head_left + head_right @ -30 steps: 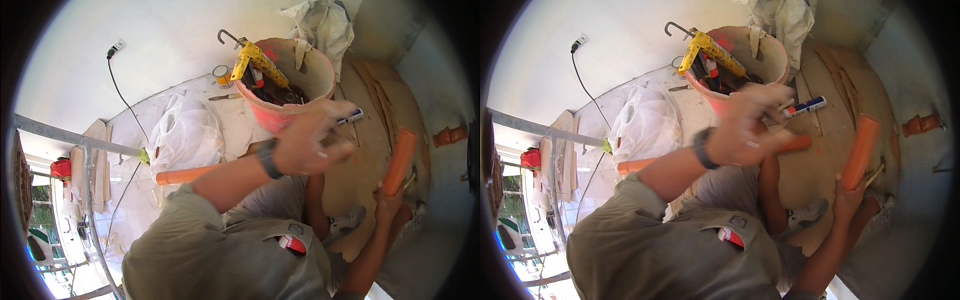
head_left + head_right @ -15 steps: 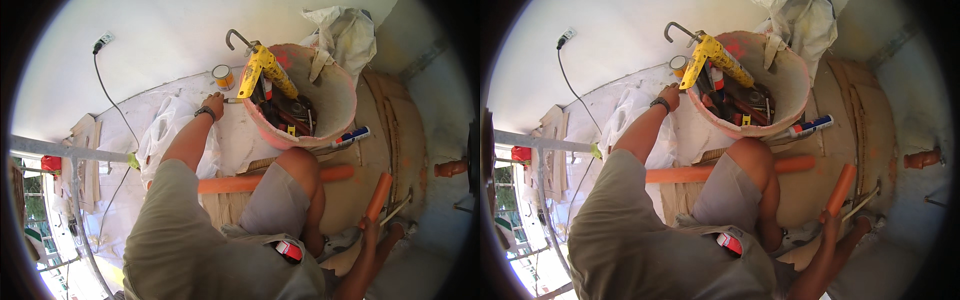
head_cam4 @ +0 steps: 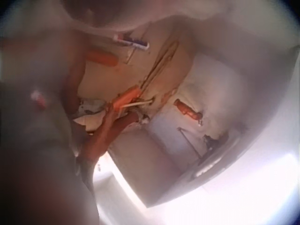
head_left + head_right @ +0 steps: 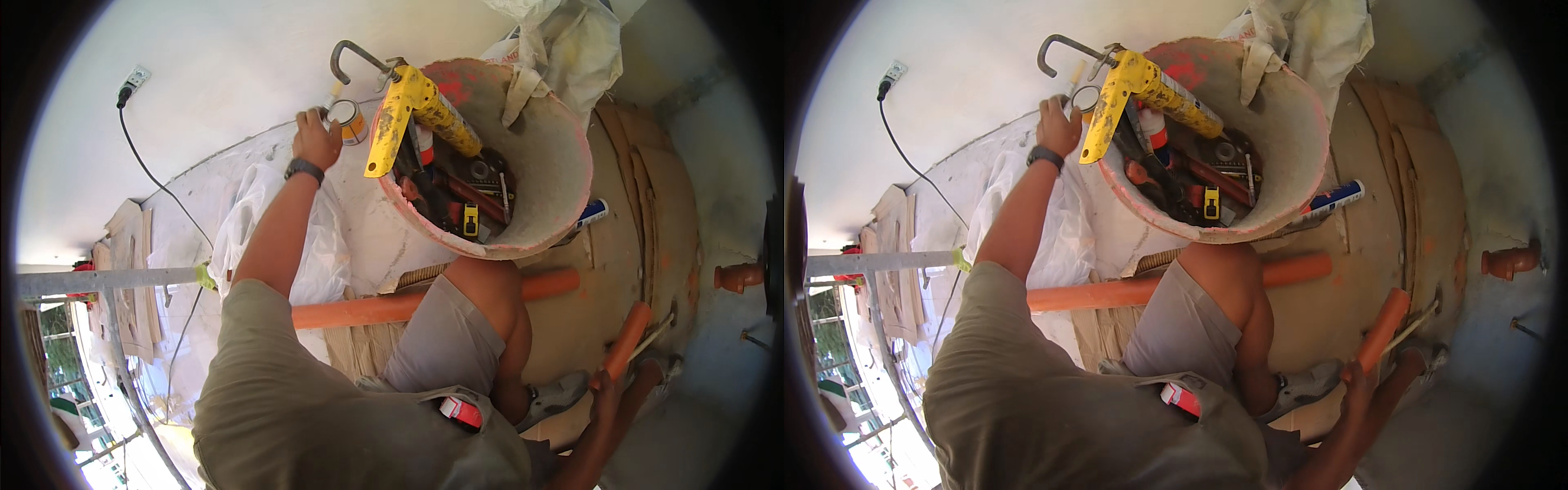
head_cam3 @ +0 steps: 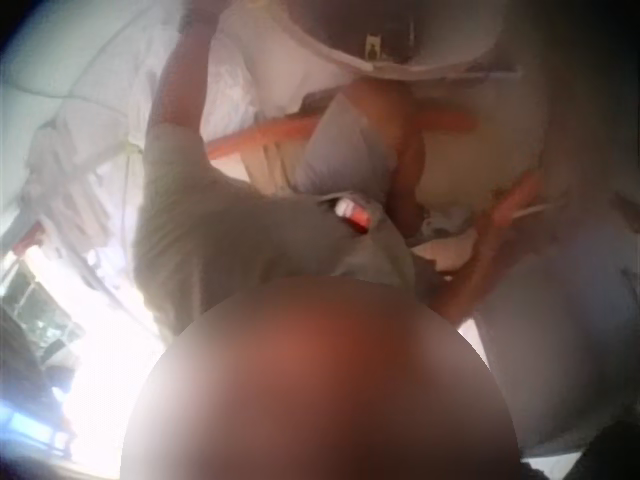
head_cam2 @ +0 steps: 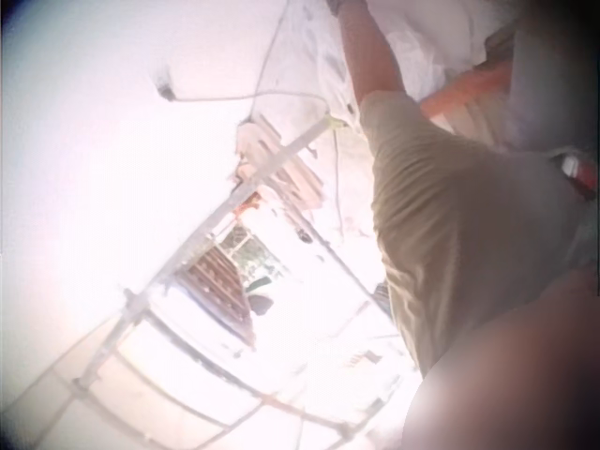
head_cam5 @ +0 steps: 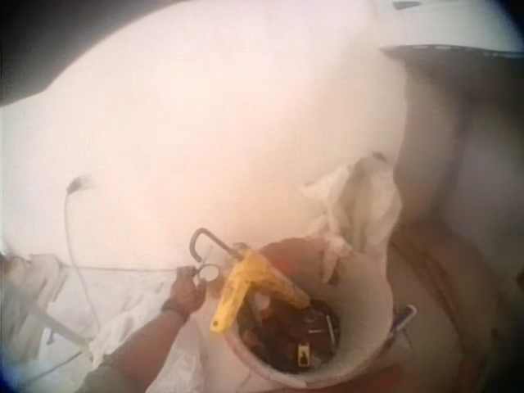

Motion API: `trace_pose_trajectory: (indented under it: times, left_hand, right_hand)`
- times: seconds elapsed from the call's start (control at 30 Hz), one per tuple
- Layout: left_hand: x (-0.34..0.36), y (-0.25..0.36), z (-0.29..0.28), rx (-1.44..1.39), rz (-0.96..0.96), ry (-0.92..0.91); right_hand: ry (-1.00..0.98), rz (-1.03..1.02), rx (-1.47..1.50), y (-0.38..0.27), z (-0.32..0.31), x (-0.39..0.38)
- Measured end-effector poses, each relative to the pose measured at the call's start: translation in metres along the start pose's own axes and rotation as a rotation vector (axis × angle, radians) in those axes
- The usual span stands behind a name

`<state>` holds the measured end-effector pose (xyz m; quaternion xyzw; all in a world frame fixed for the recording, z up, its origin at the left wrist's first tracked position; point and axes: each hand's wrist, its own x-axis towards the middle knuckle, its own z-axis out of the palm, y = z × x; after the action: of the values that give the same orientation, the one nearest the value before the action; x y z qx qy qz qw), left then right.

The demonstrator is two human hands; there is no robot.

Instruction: The person measures and marks an orange plastic pipe, then cuts it with a power tool. They apply adhesive to the pipe ends and a wall fitting, then connect the cut pipe to a curved fitting and insert the assembly into the wall opening.

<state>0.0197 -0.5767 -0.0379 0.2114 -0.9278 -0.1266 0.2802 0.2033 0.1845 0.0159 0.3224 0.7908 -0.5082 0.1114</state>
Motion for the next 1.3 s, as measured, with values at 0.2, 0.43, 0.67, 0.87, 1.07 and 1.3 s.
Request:
trace_pose_trajectory:
  times: [0.2, 0.43, 0.67, 0.87, 1.07, 1.3]
  left_hand:
    - [0.058, -0.031, 0.065, 0.342, -0.021, -0.547]
    - [0.056, -0.102, 0.103, 0.167, 0.009, -0.418]
    - [-0.004, -0.079, -0.014, -0.027, -0.052, -0.246]
    - [-0.05, -0.043, -0.153, 0.023, -0.126, -0.27]
    - [-0.076, -0.034, -0.268, -0.035, -0.11, -0.374]
    - [-0.082, 0.032, -0.378, 0.213, 0.054, -0.185]
  right_hand:
    - [-0.055, -0.075, 0.02, -0.008, 0.024, -0.009]
    - [0.156, -0.091, -0.172, 0.003, -0.013, -0.041]
    - [0.328, -0.026, 0.097, 0.02, -0.047, 0.003]
    - [0.322, 0.11, 0.138, 0.006, -0.069, 0.06]
    - [0.49, 0.147, 0.274, 0.002, -0.071, 0.119]
    - [0.562, -0.034, 0.2, -0.018, -0.114, 0.135]
